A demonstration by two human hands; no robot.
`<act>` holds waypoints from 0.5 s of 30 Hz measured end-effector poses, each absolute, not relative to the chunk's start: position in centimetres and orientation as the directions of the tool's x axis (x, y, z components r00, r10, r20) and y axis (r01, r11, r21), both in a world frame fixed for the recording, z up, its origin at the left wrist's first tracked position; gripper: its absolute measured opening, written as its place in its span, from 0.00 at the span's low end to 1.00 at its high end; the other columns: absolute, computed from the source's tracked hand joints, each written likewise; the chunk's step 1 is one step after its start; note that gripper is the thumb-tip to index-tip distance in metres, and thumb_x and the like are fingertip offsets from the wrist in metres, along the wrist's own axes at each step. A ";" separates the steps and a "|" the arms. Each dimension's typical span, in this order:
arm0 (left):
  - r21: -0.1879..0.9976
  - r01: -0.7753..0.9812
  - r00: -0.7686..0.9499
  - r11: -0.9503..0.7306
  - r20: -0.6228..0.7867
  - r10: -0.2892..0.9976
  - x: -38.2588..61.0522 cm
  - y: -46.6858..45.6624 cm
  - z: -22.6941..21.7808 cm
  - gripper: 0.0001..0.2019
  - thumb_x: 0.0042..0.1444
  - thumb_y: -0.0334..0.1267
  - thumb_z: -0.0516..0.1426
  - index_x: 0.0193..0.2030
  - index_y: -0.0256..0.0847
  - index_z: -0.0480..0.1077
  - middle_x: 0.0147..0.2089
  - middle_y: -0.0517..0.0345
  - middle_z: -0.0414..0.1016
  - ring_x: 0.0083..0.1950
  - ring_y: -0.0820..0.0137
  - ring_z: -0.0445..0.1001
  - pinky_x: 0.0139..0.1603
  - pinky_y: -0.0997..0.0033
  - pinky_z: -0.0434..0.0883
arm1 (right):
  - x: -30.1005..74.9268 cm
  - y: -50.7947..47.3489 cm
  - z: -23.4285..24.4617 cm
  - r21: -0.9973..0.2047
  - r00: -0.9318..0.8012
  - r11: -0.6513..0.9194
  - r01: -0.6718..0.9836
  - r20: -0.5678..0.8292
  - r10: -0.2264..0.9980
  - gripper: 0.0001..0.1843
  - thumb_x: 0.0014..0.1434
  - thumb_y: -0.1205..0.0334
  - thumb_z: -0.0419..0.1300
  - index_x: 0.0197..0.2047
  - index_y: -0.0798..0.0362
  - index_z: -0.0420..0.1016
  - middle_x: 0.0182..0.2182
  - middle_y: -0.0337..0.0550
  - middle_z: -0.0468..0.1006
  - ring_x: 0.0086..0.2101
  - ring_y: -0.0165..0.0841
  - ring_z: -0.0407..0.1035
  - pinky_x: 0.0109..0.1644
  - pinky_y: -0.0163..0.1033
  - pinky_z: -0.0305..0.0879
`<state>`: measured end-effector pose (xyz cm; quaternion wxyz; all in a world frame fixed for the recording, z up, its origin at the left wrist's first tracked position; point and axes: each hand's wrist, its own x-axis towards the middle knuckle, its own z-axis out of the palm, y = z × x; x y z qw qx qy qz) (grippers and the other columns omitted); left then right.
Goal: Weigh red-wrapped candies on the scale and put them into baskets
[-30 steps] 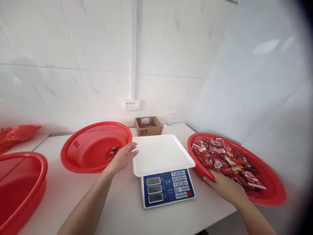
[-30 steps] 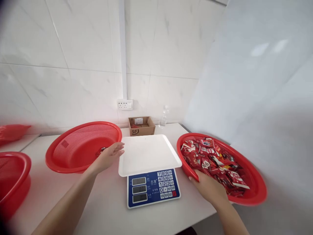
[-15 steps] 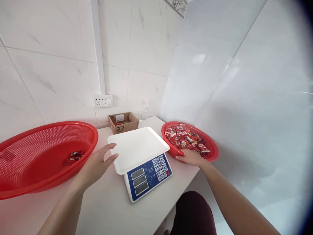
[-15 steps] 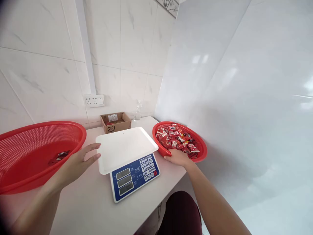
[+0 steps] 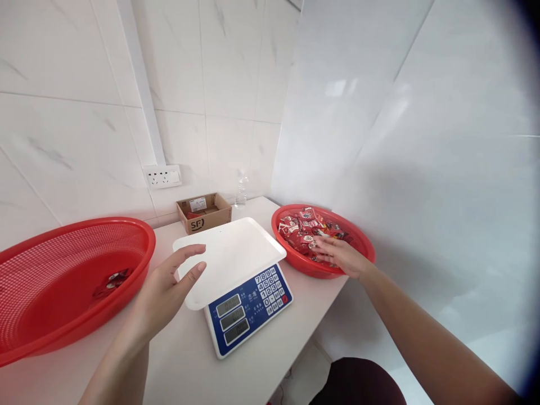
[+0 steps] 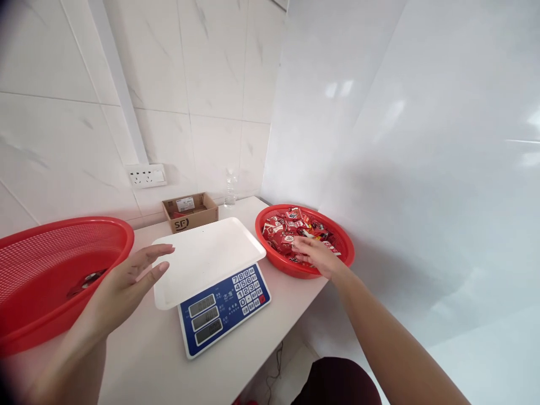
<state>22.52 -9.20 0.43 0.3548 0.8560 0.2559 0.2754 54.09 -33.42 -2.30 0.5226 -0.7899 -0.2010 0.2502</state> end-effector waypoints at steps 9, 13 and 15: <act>0.790 0.155 0.758 -0.593 0.290 0.584 24.4 -9.2 0.7 0.22 0.52 0.57 0.52 0.50 0.51 0.68 0.56 0.58 0.71 0.58 0.58 0.67 0.49 0.63 0.71 | 57.1 -35.9 -0.8 -0.801 0.861 -0.553 0.230 -0.098 0.500 0.27 0.57 0.54 0.54 0.59 0.53 0.63 0.59 0.48 0.64 0.55 0.40 0.63 0.56 0.43 0.63; 0.784 0.187 0.753 -0.592 0.273 0.599 24.3 -8.4 0.1 0.22 0.52 0.57 0.52 0.50 0.51 0.68 0.56 0.58 0.70 0.58 0.58 0.66 0.48 0.63 0.71 | 59.1 -36.7 -1.3 -0.356 0.851 -0.805 0.475 -0.048 0.524 0.37 0.51 0.57 0.60 0.63 0.52 0.56 0.61 0.50 0.60 0.58 0.48 0.56 0.61 0.50 0.54; 0.786 0.179 0.753 -0.591 0.278 0.597 24.4 -8.2 0.0 0.22 0.52 0.57 0.52 0.50 0.50 0.68 0.56 0.57 0.70 0.58 0.58 0.67 0.49 0.62 0.71 | 59.9 -36.7 -2.3 -0.181 0.862 -0.868 0.463 -0.136 0.489 0.43 0.47 0.60 0.64 0.64 0.54 0.54 0.60 0.55 0.62 0.56 0.51 0.60 0.58 0.50 0.56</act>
